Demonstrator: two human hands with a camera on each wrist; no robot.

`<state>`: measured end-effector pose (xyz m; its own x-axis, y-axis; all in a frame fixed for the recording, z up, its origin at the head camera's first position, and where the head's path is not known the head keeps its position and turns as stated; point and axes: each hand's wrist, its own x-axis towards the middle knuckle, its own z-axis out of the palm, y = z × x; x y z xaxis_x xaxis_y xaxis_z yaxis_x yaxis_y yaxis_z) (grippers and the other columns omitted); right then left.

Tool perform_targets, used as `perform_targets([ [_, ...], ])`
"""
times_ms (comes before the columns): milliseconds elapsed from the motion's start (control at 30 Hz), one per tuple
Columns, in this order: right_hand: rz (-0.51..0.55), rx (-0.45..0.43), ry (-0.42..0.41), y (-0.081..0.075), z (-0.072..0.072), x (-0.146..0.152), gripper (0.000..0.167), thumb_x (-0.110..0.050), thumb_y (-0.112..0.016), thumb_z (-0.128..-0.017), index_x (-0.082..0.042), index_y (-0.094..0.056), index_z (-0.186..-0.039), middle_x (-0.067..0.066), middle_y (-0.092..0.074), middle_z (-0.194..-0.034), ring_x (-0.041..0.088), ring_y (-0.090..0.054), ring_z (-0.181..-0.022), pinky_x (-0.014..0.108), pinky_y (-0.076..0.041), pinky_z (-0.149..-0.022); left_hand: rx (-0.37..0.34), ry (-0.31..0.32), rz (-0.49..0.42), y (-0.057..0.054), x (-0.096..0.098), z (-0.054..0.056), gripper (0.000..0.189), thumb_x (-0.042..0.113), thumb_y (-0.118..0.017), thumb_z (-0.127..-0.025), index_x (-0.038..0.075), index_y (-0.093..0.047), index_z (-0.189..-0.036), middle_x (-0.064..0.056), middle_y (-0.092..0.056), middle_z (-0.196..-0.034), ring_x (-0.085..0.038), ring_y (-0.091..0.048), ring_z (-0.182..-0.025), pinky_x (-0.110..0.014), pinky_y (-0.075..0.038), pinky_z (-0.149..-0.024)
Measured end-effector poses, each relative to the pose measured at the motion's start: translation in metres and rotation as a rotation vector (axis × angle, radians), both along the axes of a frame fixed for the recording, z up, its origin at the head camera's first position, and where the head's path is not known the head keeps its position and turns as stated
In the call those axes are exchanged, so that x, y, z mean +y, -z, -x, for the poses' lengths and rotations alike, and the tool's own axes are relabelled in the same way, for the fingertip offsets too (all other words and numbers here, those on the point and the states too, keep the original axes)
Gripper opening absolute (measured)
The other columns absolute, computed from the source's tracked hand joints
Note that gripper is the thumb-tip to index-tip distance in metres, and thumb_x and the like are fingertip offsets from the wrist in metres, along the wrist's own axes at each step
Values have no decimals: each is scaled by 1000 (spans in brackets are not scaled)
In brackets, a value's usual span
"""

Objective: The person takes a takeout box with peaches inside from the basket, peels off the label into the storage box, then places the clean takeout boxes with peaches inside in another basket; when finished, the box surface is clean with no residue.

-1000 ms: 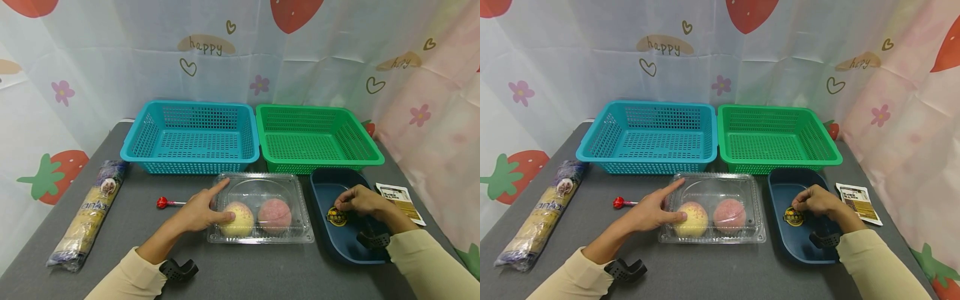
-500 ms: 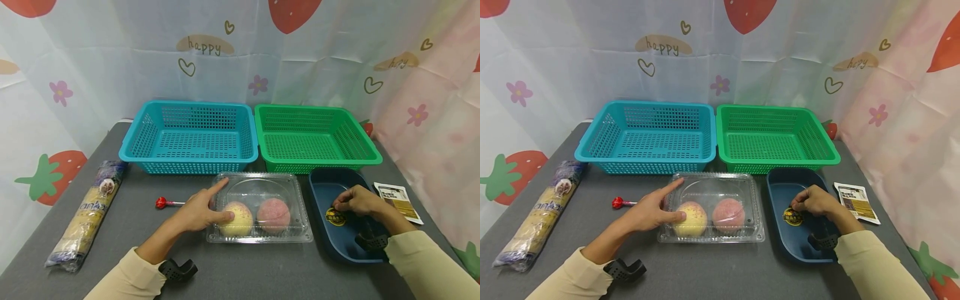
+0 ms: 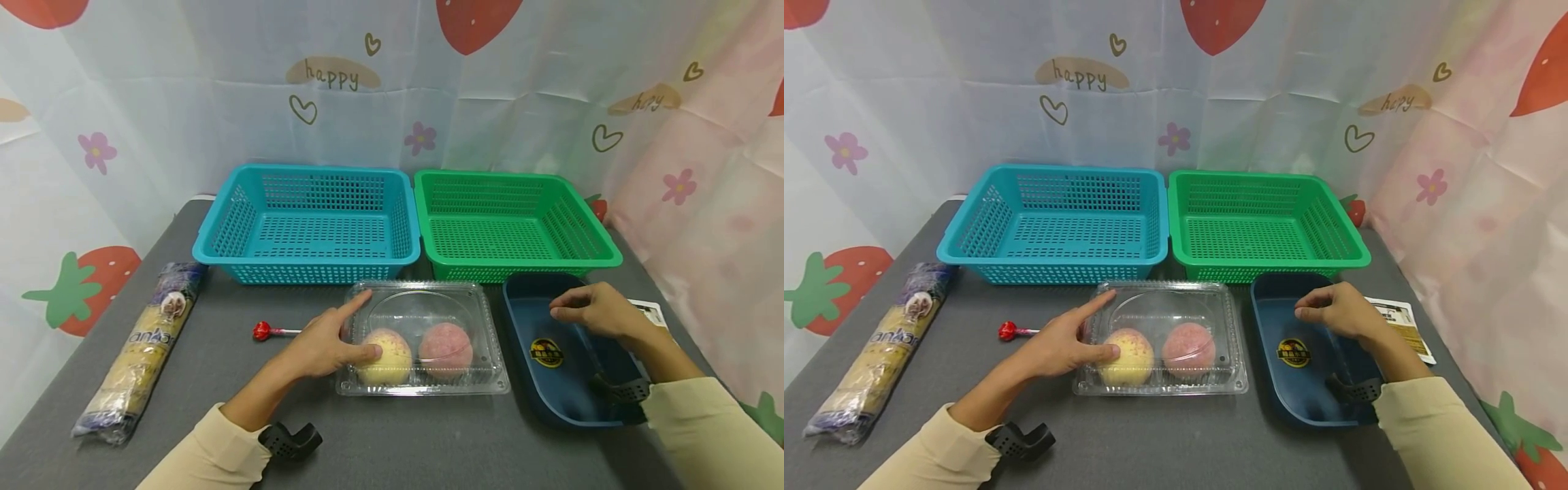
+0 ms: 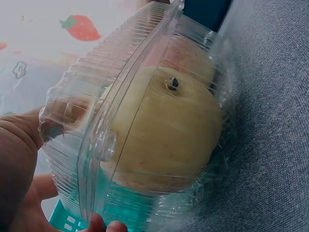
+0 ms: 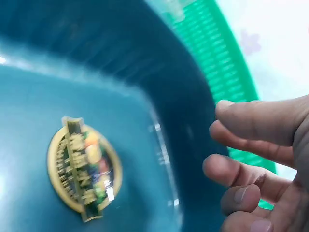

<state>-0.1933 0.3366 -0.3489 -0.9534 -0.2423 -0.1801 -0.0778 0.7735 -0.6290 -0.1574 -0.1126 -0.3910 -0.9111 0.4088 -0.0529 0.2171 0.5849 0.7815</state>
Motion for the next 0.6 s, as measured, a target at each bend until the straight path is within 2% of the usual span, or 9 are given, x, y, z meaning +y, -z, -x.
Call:
perform_targets([
  [267, 46, 110, 17, -21, 1, -2, 34, -29, -69, -92, 1, -71, -109, 12, -65, -102, 21, -56, -78, 31, -48, -60, 4, 9, -9, 0, -1, 0, 91, 43, -77, -80, 19, -29, -154, -10, -45, -87, -22, -43, -75, -35, -36, -57],
  [367, 78, 123, 49, -27, 2, -2, 37, -30, -69, -91, 1, -70, -110, 11, -63, -88, 20, -52, -65, 31, -45, -52, 10, 17, -13, 1, -1, 0, 91, 42, -77, -81, 18, -29, -154, -10, -45, -85, -22, -43, -73, -34, -35, -56],
  [533, 80, 175, 76, -36, 3, -1, 40, -35, -68, -91, -1, -68, -113, 4, -55, -66, 18, -48, -54, 32, -43, -47, 8, 19, -20, 1, -1, 0, 91, 41, -77, -81, 16, -29, -154, -10, -45, -84, -21, -43, -71, -33, -35, -54],
  [600, 111, 186, 88, -40, 3, 0, 41, -34, -68, -92, 0, -67, -114, 0, -50, -59, 17, -45, -51, 32, -40, -45, 10, 19, -19, 1, -1, 0, 91, 41, -77, -81, 16, -29, -154, -10, -45, -84, -21, -43, -71, -33, -35, -54],
])
